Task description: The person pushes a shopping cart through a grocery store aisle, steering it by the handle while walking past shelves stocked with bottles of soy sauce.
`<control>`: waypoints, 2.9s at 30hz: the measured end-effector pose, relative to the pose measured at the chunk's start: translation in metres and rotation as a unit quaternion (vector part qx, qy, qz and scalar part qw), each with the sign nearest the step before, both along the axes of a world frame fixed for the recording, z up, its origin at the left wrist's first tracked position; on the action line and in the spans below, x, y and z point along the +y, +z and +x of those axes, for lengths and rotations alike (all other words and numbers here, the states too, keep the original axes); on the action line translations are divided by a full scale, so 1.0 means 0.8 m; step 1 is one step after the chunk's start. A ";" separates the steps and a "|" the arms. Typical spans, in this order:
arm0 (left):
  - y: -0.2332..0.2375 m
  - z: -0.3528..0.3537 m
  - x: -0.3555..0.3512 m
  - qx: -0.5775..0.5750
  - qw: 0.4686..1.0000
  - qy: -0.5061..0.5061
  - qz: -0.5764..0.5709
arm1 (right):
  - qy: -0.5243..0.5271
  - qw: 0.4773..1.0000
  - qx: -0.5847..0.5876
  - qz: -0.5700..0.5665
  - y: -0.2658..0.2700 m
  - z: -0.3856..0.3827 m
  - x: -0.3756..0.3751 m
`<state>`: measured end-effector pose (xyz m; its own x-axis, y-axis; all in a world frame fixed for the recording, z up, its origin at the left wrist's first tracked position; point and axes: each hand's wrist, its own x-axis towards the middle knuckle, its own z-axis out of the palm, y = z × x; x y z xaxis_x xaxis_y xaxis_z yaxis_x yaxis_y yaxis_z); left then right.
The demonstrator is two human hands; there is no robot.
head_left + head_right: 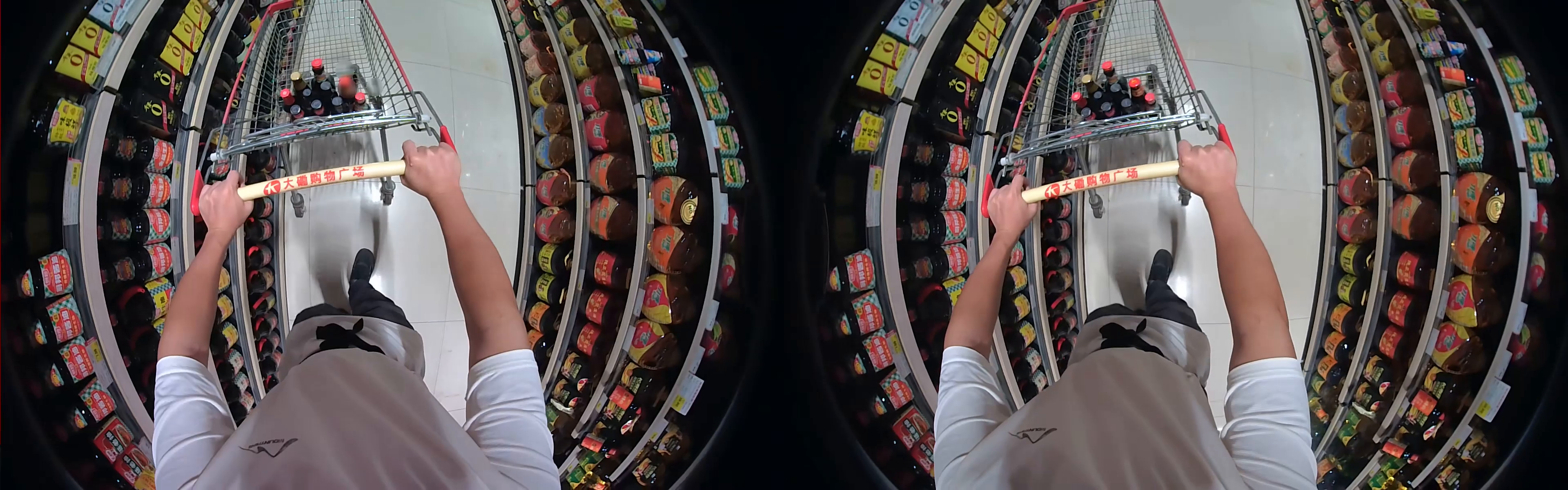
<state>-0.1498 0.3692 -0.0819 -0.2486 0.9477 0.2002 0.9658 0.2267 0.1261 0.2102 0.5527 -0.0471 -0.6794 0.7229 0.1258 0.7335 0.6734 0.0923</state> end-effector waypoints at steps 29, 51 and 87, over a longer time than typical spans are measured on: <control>-0.018 -0.053 0.109 0.031 0.999 -0.010 0.011 | -0.042 0.997 -0.045 -0.050 -0.003 -0.048 0.101; -0.040 -0.092 0.205 0.020 0.999 -0.020 0.029 | -0.065 0.994 -0.075 -0.033 -0.018 -0.084 0.191; -0.058 -0.147 0.326 -0.017 0.999 -0.039 0.029 | -0.071 0.994 -0.070 -0.037 -0.035 -0.136 0.300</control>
<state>-0.2676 0.6303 -0.1282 -0.1813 0.9517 0.2479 0.9754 0.1418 0.1690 0.1016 0.7929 -0.0751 -0.5777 0.8160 -0.0192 0.8047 0.5733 0.1543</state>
